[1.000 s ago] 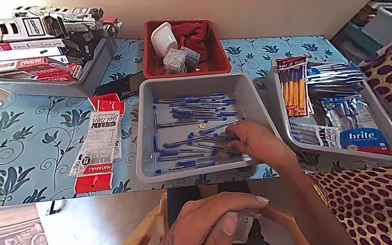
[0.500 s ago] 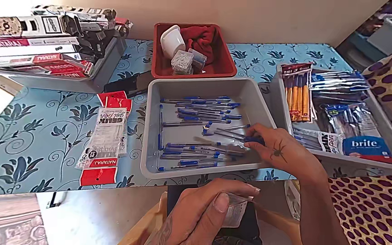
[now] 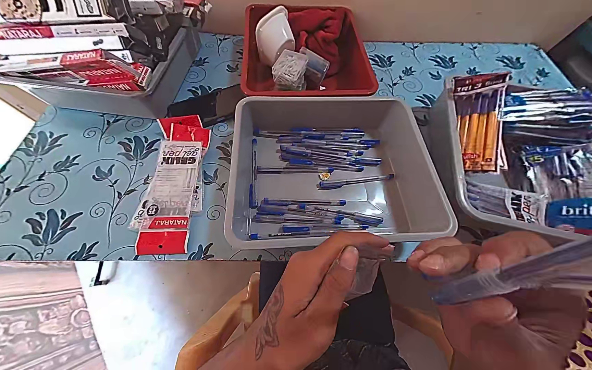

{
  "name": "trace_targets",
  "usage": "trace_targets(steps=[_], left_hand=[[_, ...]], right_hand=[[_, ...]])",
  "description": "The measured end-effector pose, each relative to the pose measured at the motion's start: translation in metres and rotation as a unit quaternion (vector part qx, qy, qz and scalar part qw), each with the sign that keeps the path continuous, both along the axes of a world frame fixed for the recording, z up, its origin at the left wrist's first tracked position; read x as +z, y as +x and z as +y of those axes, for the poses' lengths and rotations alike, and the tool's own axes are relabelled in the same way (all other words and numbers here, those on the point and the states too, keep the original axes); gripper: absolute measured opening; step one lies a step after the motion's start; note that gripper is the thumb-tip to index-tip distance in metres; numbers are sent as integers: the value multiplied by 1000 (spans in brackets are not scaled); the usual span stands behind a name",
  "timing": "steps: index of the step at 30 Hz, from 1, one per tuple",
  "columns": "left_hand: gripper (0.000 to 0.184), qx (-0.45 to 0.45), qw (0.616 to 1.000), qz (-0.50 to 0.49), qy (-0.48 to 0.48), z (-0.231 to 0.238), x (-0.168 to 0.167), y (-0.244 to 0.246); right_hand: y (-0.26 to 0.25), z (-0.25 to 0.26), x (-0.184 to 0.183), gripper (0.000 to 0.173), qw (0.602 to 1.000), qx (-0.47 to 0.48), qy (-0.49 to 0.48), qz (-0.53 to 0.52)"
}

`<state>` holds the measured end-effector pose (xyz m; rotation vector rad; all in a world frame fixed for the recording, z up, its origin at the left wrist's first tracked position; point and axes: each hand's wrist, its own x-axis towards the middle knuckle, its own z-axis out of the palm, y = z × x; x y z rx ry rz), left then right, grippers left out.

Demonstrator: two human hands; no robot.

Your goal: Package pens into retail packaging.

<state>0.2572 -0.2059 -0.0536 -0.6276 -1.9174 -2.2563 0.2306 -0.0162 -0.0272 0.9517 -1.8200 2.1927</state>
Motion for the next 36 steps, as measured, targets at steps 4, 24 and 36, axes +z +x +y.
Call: trace_targets(steps=[4, 24, 36], left_hand=[[44, 23, 999, 39, -8, 5, -2, 3], [54, 8, 998, 62, -20, 4, 2, 6], [50, 31, 997, 65, -34, 3, 3, 7]], right_hand=[[4, -9, -4, 21, 995, -61, 58, 62], [9, -3, 5, 16, 940, -160, 213, 214], [19, 0, 11, 46, 940, -150, 277, 132]])
